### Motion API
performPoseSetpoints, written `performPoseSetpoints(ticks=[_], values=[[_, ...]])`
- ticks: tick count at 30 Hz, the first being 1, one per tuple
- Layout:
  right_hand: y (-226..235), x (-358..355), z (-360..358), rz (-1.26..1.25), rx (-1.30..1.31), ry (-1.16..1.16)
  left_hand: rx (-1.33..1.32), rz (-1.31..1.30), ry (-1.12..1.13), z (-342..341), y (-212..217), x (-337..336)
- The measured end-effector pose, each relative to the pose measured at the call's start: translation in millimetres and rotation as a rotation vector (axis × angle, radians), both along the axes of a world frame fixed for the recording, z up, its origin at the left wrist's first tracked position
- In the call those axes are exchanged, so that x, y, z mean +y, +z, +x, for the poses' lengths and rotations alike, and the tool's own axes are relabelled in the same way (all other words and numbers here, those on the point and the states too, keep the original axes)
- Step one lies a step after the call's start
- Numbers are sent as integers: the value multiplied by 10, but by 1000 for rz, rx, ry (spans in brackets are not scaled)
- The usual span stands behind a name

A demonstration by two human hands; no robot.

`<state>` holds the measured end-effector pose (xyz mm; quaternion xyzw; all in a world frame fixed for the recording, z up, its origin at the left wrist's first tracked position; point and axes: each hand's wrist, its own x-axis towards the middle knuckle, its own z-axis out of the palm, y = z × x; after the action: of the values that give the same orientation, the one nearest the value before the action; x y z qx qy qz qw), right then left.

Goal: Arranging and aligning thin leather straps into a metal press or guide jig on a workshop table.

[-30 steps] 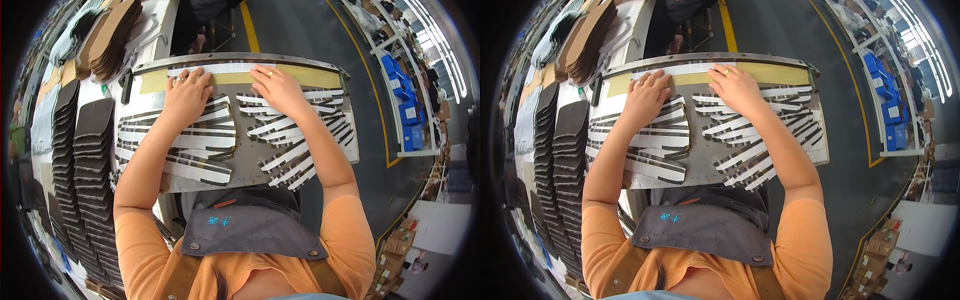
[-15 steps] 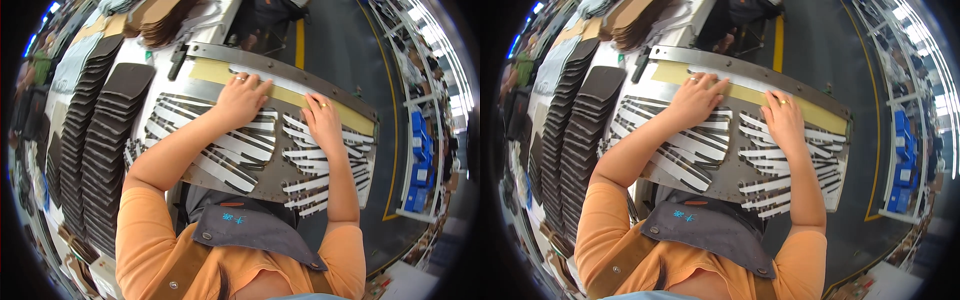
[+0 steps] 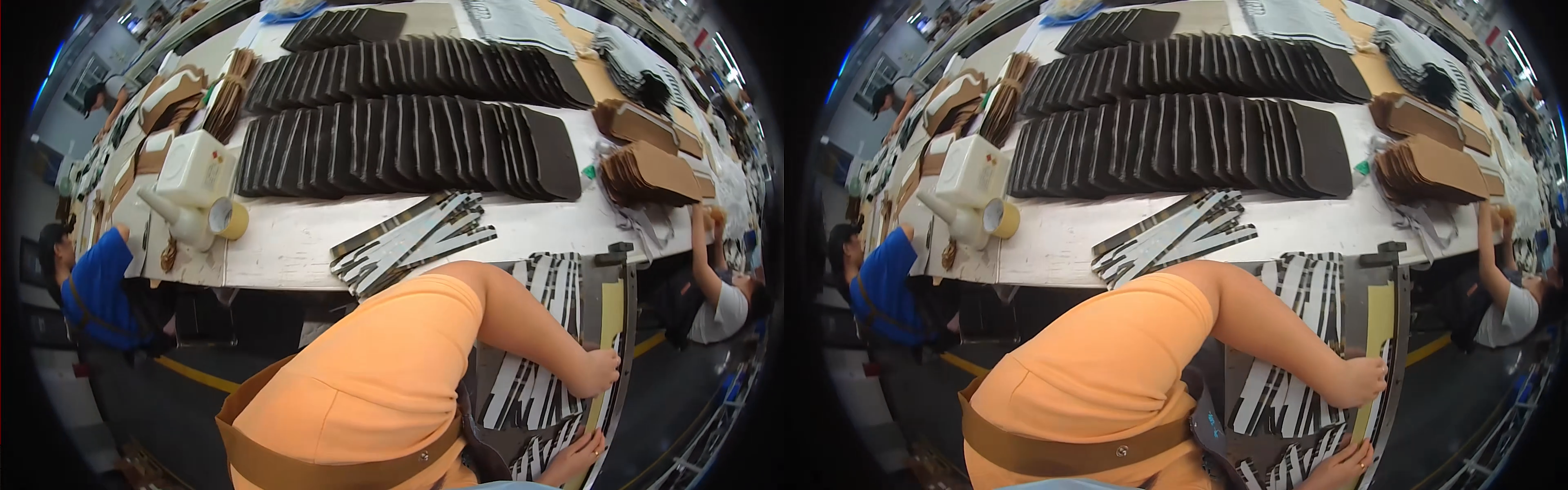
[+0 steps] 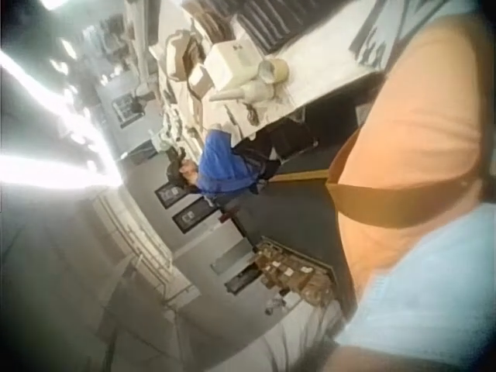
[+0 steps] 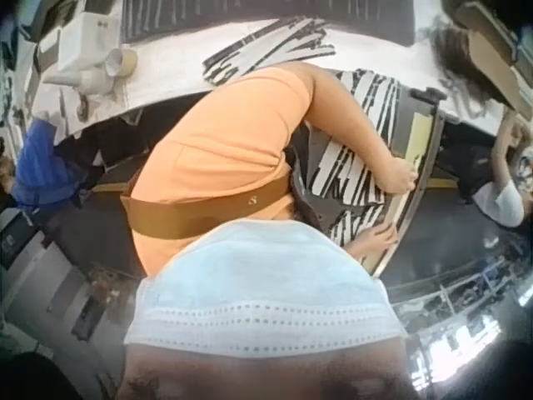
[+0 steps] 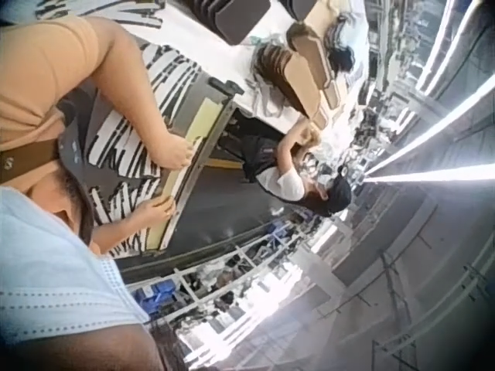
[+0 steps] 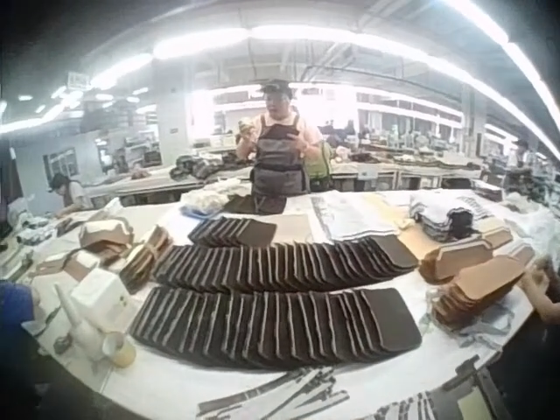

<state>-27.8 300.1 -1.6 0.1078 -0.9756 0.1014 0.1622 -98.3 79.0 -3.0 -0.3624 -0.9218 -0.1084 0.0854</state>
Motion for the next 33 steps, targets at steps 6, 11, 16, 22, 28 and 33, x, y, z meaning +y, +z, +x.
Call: performPoseSetpoints(ticks=[6, 11, 16, 22, 28, 33], values=[[257, 40, -43, 116, -13, -64, 2, 12, -78, -101, -29, 170], [360, 256, -291, -108, -202, 2, 26, 150, -78, -185, -52, 171], [773, 261, -107, -337, -383, -171, 92, 337, 61, -297, -77, 136], [962, 881, 374, -317, -433, -463, 54, 489, 26, -223, 73, 165], [767, 1245, 789, -434, -622, -356, -384, 817, 161, -134, 521, -352], [604, 662, 728, -488, -310, -268, -380, 1251, 63, -524, 677, -377]])
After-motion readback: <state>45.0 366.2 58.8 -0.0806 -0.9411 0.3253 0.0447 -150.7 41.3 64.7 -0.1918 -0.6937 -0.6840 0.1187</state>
